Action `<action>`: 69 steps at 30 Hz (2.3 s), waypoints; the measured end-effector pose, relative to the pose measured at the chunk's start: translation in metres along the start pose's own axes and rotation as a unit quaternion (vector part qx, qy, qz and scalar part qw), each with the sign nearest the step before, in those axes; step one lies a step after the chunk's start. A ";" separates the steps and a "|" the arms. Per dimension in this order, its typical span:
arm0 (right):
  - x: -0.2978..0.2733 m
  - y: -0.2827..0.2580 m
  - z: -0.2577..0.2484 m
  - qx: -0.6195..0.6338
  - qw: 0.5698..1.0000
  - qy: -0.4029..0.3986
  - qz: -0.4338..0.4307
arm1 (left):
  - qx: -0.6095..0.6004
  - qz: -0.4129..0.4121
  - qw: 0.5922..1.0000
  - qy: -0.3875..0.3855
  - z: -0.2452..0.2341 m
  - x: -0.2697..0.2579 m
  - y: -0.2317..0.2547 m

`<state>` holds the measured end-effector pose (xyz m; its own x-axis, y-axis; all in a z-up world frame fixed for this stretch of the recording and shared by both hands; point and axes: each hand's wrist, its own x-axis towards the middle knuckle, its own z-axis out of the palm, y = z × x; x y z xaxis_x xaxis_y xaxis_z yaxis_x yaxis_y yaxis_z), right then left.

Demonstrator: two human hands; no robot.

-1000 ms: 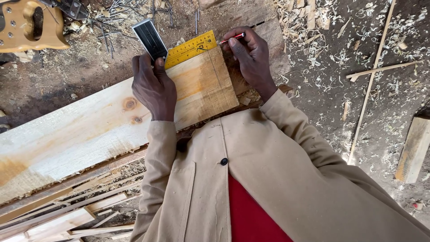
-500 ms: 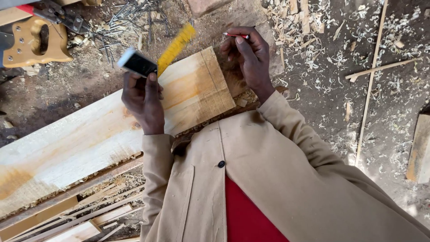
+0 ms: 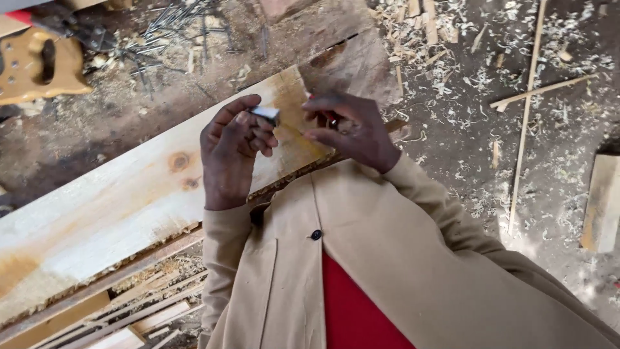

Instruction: Measuring a wooden board with a square and pencil, then cutting it with a hand saw on a workbench.

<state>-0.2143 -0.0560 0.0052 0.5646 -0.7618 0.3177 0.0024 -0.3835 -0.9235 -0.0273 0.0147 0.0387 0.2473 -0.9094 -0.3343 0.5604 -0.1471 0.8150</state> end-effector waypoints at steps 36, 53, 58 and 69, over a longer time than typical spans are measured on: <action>0.023 0.002 0.004 -0.045 0.986 0.064 0.150 | 0.666 0.365 0.651 0.004 -0.010 0.077 -0.021; 0.019 0.024 0.020 -0.193 0.974 0.030 0.117 | 0.661 0.399 0.636 0.008 -0.011 0.080 -0.021; 0.030 0.019 0.018 -0.191 0.978 0.005 0.083 | 0.666 0.395 0.632 0.003 -0.009 0.076 -0.017; -0.001 -0.006 -0.007 -0.297 0.931 -0.145 0.153 | 0.670 0.392 0.631 0.000 -0.008 0.074 -0.021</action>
<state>-0.2209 -0.0568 0.0122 0.6636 -0.7424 -0.0921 -0.6033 -0.4583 -0.6527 -0.0145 -0.0466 -0.0068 0.0344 -0.9071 0.4196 -0.9045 0.1503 0.3992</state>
